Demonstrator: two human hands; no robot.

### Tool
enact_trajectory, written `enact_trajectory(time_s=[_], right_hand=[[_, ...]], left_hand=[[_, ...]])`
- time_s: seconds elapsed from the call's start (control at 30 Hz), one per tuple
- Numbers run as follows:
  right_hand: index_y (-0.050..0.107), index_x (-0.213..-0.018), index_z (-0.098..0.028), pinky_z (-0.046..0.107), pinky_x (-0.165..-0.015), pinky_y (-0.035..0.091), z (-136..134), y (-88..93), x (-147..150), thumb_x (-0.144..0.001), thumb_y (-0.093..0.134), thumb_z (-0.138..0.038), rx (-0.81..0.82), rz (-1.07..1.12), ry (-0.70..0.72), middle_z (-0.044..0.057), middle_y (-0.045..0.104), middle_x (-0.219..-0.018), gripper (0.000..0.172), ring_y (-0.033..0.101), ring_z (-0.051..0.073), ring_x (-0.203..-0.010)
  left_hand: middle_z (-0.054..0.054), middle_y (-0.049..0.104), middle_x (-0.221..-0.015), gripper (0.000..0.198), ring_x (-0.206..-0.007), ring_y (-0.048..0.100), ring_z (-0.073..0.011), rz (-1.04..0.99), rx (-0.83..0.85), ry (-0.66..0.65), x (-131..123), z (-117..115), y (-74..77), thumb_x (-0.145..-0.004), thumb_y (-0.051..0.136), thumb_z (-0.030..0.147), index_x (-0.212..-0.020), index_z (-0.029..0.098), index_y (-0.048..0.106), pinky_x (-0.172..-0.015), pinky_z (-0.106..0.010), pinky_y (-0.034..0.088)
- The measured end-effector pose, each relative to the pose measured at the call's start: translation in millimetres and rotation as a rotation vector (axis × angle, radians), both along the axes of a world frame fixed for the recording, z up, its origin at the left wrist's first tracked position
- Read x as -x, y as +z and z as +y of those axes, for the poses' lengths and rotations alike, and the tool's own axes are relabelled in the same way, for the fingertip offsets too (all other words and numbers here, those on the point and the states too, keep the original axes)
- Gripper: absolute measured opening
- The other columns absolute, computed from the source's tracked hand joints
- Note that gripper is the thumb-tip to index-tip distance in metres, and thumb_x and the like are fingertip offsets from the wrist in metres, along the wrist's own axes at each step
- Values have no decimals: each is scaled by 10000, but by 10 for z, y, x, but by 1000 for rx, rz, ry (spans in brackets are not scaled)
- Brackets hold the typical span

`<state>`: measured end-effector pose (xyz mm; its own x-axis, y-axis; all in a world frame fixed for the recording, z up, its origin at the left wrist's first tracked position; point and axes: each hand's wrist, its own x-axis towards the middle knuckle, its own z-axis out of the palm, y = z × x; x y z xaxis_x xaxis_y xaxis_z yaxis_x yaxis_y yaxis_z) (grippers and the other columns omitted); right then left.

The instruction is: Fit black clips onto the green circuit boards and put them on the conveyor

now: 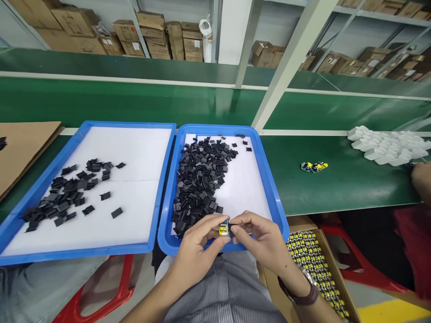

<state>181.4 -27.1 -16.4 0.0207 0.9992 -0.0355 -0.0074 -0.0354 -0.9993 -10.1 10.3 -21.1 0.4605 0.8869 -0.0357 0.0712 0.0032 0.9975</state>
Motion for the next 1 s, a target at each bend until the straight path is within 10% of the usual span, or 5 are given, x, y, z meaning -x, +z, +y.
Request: enact_trajectory(time_s=[0.4, 0.67, 1.0], right_hand=[[701, -1190, -234, 332, -757, 553, 3, 45, -58, -1027, 568, -122, -236, -323, 117, 56, 690, -955, 238, 658, 177, -859], [741, -1128, -252, 275, -705, 632, -19, -88, -76, -961, 734, -264, 171, 303, 54, 8, 735, -836, 168, 720, 137, -736], [765, -901, -201, 205, -634, 599, -11, -4, -103, -905, 798, -264, 283, 354, 47, -17, 711, -721, 72, 718, 104, -619]], left_hand=[[-26, 707, -1273, 343, -1144, 685, -187, 56, -11, -37, 44, 16, -38, -981, 693, 197, -1290, 343, 713, -954, -278, 590], [-16, 686, -1284, 437, -1187, 666, -188, 47, -93, -48, 28, 22, -18, -970, 685, 136, -1334, 376, 666, -1027, -336, 572], [-28, 605, -1234, 525, -1153, 640, -171, 32, -195, -102, 8, -7, 11, -931, 659, 52, -1346, 374, 664, -974, -308, 566]])
